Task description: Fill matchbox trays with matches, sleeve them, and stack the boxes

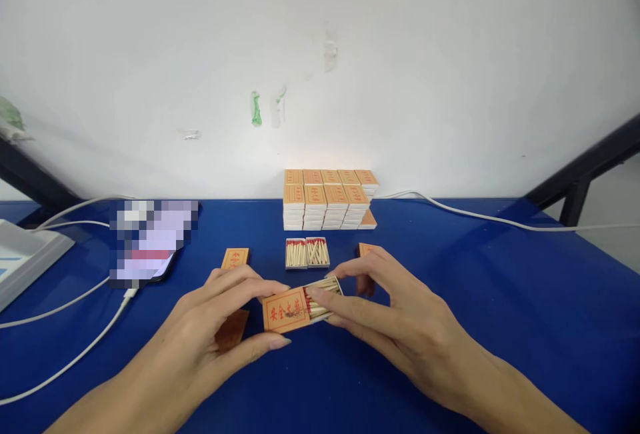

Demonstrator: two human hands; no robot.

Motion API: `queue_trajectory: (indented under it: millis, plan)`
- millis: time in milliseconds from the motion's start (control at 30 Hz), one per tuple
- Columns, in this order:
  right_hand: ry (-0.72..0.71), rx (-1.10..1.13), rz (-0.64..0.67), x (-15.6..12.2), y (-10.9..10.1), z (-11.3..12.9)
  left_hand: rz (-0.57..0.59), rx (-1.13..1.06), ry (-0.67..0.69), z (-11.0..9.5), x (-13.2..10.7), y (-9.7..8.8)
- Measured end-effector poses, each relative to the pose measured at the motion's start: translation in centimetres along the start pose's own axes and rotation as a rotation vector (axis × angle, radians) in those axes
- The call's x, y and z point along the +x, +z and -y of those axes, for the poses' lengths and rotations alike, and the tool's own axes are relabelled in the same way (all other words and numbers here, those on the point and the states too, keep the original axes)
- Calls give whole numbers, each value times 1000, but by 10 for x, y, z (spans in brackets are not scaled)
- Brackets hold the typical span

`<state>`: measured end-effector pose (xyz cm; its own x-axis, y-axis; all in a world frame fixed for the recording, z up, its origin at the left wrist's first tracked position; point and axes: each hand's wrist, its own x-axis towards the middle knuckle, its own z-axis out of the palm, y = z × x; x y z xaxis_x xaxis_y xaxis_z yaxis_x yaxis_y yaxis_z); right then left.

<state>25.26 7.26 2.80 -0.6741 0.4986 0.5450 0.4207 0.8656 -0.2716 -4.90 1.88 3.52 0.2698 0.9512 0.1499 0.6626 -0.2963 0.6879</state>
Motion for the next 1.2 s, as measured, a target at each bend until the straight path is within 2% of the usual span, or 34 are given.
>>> queue_trajectory:
  millis: [300,500,567,700,833,1000,1200]
  plan:
    - [-9,81,-23,-1,9,10,52,-57,32,-6,-4,6]
    - [47,345,-26,-3,11,19,114,-153,39,-8,-10,9]
    - [125,502,24,0,6,19,157,-212,20,-9,-10,7]
    - [355,777,204,3,-4,16,215,-349,-44,-11,-10,1]
    - [437,923,306,3,-1,16,218,-407,-109,-12,-13,0]
    - [392,908,436,4,5,17,247,-433,-58,-11,-16,10]
    - [292,797,570,7,-3,16,257,-589,-51,-18,-11,22]
